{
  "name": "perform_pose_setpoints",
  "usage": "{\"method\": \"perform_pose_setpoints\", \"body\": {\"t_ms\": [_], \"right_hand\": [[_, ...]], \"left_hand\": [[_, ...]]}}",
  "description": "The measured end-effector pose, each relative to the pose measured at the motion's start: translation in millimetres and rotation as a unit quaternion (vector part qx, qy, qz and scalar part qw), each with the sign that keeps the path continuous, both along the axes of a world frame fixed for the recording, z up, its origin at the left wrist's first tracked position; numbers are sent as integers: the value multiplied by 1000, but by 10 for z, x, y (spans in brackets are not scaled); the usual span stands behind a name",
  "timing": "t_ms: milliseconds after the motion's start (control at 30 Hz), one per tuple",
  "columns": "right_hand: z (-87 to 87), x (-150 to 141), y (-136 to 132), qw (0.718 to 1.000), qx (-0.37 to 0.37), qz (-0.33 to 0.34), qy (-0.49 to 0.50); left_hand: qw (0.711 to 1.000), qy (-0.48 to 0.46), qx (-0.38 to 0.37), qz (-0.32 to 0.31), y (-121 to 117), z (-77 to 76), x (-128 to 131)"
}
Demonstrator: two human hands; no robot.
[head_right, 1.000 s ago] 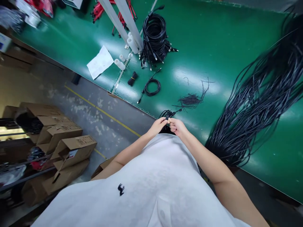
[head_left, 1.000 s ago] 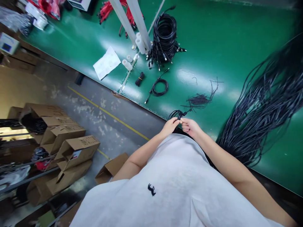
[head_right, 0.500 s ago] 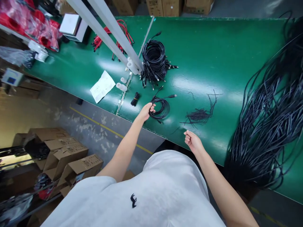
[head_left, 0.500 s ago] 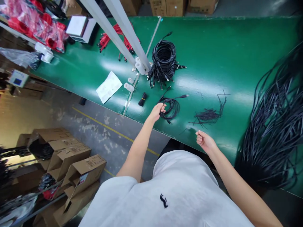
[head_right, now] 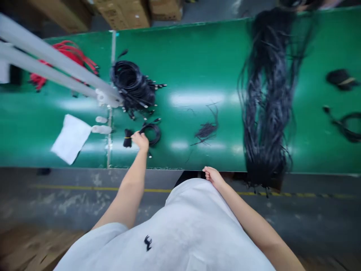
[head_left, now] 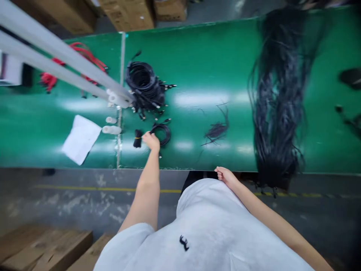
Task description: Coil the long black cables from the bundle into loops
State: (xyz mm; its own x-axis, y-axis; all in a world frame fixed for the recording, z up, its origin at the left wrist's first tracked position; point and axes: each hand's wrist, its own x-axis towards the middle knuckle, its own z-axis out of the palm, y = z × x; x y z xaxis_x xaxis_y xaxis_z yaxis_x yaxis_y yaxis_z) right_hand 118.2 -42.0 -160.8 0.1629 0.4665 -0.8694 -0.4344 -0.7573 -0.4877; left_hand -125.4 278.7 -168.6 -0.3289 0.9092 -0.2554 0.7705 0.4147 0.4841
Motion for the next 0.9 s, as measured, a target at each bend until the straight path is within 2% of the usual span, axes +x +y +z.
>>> {"method": "perform_pose_setpoints", "body": {"t_ms": [67,133,233,300,400,467,500,567,667,733,800,833,900], "right_hand": [[17,21,17,999,-7,14,-40],[47,187,29,994,-20,29,-99],[126,689,-16,971,-46,29,-232],[168,1099,-93,942,-69,14,-329],[176,1608,-248,878,-131,64,-456],[173,1787,-370,853,-149,113,-488],[183,1824,-436,851,-144,125,-488],[244,1803,-573,870,-117,126,-462],[465,1610,-732,913,-67,129,-381],[699,1463,-731,947,-7,118,-297],[977,1399,-601,976,98,47,-187],[1119,1420,-490,978,156,-10,-135],[1380,1575,-217,960,244,-117,-73]], "left_hand": [[999,33,-8,28,105,22,-46],[996,57,-24,67,200,13,-98],[992,84,-21,95,229,7,-166],[993,94,13,76,126,34,-181],[995,86,56,17,-237,79,-94],[996,54,56,-38,-597,85,58],[996,26,47,-73,-800,81,160],[983,-70,6,-172,-1221,73,412],[928,-187,-123,-297,-1802,102,889],[868,-247,-212,-374,-2134,172,1270],[760,-334,-288,-477,-2440,293,1691],[700,-375,-300,-529,-2589,370,1906],[607,-432,-286,-603,-2874,534,2315]]}}
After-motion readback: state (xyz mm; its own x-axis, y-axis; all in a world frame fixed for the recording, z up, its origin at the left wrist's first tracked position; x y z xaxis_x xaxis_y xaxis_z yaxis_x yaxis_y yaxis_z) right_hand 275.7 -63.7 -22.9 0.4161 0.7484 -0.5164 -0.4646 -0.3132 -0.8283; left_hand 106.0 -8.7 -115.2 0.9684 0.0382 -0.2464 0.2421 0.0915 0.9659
